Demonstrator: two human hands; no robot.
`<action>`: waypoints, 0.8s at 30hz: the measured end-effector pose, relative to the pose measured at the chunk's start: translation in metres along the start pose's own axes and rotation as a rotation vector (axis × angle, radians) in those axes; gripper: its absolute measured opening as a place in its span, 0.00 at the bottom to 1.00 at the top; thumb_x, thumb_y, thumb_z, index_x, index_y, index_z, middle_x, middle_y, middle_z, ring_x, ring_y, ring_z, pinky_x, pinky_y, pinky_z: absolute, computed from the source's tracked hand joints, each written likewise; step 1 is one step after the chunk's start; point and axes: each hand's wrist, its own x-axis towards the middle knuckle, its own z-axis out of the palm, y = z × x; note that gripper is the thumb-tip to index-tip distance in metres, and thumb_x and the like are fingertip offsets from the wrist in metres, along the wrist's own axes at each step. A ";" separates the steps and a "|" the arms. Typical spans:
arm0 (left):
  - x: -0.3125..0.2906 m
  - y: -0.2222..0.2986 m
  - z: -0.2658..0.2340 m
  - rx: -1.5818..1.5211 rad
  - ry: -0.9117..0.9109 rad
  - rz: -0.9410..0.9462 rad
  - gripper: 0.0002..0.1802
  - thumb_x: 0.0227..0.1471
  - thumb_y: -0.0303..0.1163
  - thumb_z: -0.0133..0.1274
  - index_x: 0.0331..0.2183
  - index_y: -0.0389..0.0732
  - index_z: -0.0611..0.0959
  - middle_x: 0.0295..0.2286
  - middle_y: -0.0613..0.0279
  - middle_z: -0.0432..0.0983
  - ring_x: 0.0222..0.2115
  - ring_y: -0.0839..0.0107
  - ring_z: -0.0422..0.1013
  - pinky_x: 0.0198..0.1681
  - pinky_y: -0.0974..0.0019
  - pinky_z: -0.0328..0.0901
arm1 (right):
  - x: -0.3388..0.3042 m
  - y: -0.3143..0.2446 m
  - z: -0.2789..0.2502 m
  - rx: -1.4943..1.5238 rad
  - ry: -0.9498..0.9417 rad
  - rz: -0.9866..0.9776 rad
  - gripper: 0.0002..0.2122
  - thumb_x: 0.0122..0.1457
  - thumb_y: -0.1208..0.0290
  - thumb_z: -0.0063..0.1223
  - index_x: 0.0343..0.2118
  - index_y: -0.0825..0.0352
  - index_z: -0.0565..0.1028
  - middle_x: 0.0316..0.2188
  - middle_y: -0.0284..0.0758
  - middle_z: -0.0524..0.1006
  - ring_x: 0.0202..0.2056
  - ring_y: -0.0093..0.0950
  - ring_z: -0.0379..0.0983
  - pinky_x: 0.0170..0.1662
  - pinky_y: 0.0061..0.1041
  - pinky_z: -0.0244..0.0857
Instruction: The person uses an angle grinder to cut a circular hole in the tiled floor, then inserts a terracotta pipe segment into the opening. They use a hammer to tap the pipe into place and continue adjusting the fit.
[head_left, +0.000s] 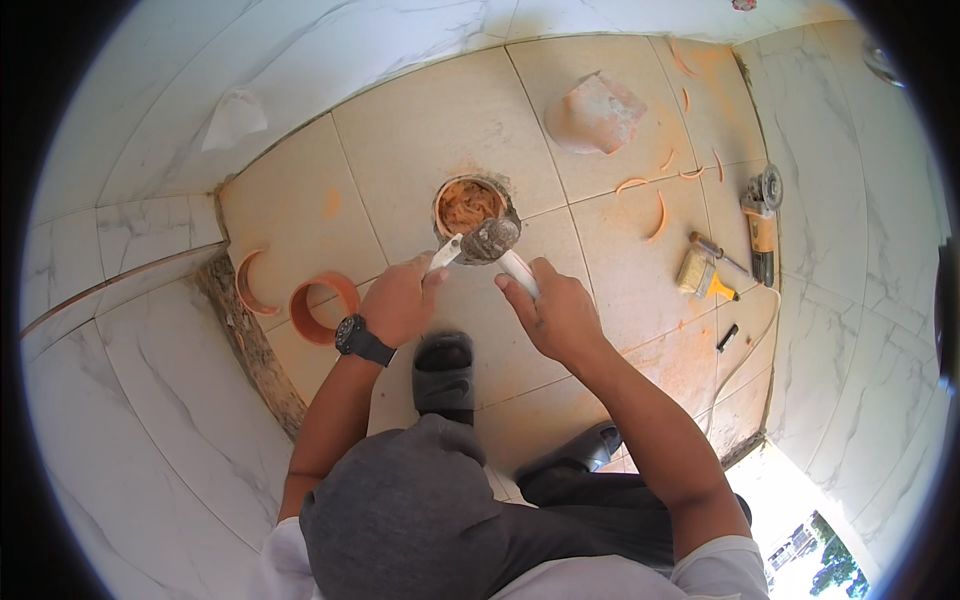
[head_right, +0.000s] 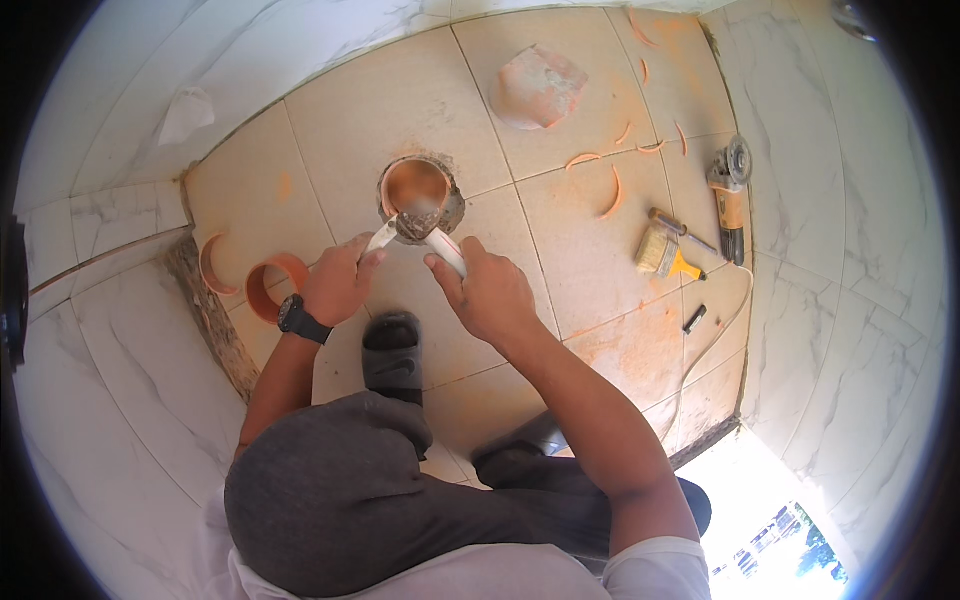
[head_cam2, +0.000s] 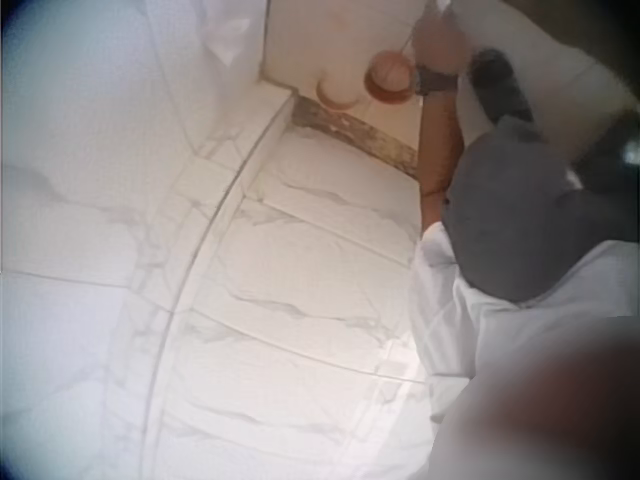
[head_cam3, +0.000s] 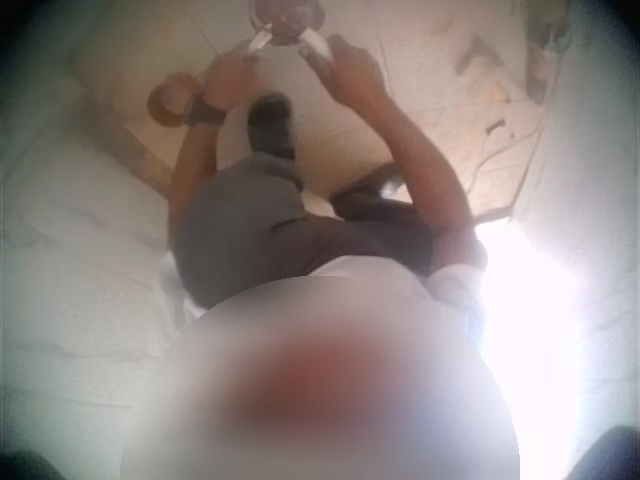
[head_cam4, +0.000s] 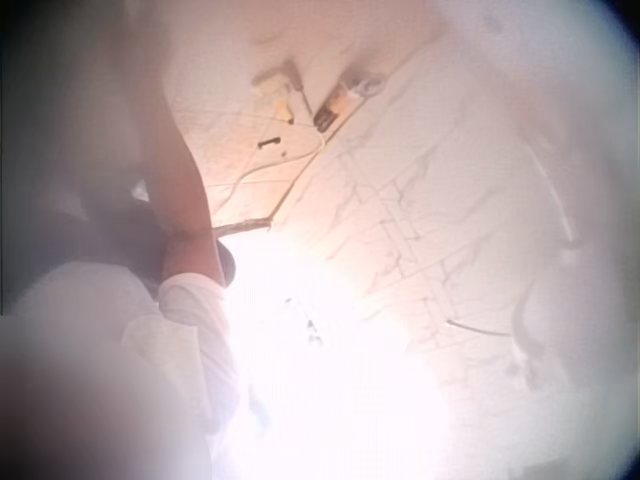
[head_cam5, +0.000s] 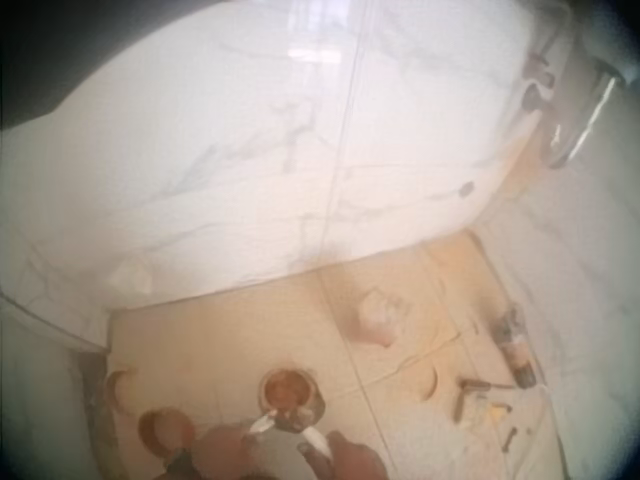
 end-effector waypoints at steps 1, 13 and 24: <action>0.000 0.000 -0.001 0.008 -0.025 0.012 0.24 0.64 0.41 0.47 0.51 0.30 0.77 0.34 0.35 0.79 0.38 0.39 0.75 0.43 0.49 0.68 | 0.001 0.000 0.000 0.005 0.007 -0.002 0.23 0.66 0.48 0.50 0.34 0.70 0.70 0.19 0.50 0.76 0.24 0.51 0.76 0.29 0.47 0.67; 0.003 -0.003 0.005 0.058 -0.073 0.036 0.24 0.64 0.40 0.47 0.51 0.30 0.77 0.35 0.34 0.78 0.39 0.40 0.75 0.43 0.47 0.68 | 0.010 -0.004 0.001 0.002 0.061 -0.066 0.23 0.65 0.50 0.52 0.34 0.71 0.71 0.18 0.50 0.76 0.24 0.51 0.77 0.28 0.46 0.67; 0.004 -0.002 0.002 0.078 -0.068 0.065 0.24 0.64 0.40 0.48 0.51 0.29 0.77 0.34 0.34 0.78 0.38 0.39 0.75 0.42 0.48 0.69 | 0.012 -0.012 0.003 -0.139 -0.059 -0.071 0.23 0.66 0.49 0.50 0.32 0.71 0.70 0.20 0.52 0.76 0.26 0.53 0.76 0.30 0.47 0.69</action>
